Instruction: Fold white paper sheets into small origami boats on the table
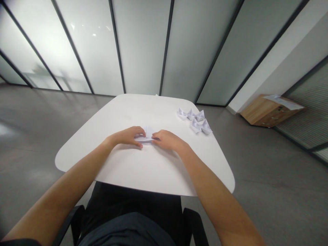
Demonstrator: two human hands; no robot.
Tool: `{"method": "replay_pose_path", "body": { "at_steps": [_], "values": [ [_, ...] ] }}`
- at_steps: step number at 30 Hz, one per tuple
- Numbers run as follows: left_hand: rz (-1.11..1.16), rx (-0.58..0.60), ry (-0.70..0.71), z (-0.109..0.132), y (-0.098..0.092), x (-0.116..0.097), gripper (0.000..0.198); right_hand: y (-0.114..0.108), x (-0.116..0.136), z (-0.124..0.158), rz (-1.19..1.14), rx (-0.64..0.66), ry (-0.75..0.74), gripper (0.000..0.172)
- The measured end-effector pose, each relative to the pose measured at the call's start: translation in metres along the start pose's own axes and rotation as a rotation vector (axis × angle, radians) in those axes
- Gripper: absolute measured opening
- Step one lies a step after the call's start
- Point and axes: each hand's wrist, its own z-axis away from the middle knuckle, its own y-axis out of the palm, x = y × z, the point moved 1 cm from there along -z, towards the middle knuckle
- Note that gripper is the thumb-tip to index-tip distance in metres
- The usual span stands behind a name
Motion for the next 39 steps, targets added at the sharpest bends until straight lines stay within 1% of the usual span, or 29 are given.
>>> {"method": "replay_pose_path", "body": {
  "at_steps": [1, 3, 6, 9, 12, 15, 18, 22, 25, 27, 29, 31, 35, 39],
  "values": [
    [0.02, 0.007, 0.009, 0.001, -0.002, 0.001, 0.051, 0.0, 0.0, -0.001, 0.004, -0.002, 0.0, 0.036],
    [0.043, 0.013, 0.002, 0.001, -0.005, 0.003, 0.043, 0.001, 0.0, -0.002, 0.018, -0.006, 0.008, 0.037],
    [0.05, 0.04, -0.076, 0.002, -0.008, 0.003, 0.031, 0.001, 0.0, -0.003, 0.032, -0.001, 0.016, 0.036],
    [0.069, 0.066, -0.139, 0.003, -0.011, 0.004, 0.03, 0.001, -0.001, -0.005, 0.036, -0.004, 0.0, 0.033],
    [0.1, 0.078, -0.184, 0.005, -0.015, 0.011, 0.03, 0.002, -0.003, -0.007, 0.044, -0.019, -0.038, 0.031],
    [0.108, 0.079, -0.244, 0.009, -0.018, 0.019, 0.031, 0.002, -0.008, -0.009, 0.057, -0.032, -0.026, 0.028],
    [0.089, 0.085, -0.275, 0.014, -0.022, 0.026, 0.032, 0.003, -0.014, -0.009, 0.071, -0.028, 0.014, 0.028],
    [0.051, 0.1, -0.28, 0.021, -0.029, 0.032, 0.032, 0.003, -0.022, -0.007, 0.095, -0.023, 0.109, 0.026],
    [0.04, 0.097, -0.288, 0.023, -0.03, 0.036, 0.032, 0.004, -0.024, -0.006, 0.061, -0.041, 0.174, 0.024],
    [0.036, 0.081, -0.306, 0.023, -0.03, 0.038, 0.035, 0.004, -0.024, -0.005, 0.034, -0.07, 0.207, 0.029],
    [0.044, 0.065, -0.338, 0.023, -0.029, 0.04, 0.043, 0.005, -0.024, -0.004, 0.017, -0.093, 0.24, 0.038],
    [0.057, 0.063, -0.363, 0.023, -0.027, 0.042, 0.049, 0.006, -0.026, -0.003, 0.008, -0.104, 0.255, 0.043],
    [0.021, 0.069, -0.317, 0.022, -0.023, 0.042, 0.052, 0.01, -0.032, -0.004, 0.008, -0.101, 0.2, 0.037],
    [-0.075, 0.046, -0.245, 0.016, -0.019, 0.032, 0.051, 0.014, -0.034, -0.007, 0.029, -0.111, 0.152, 0.035]
  ]
}}
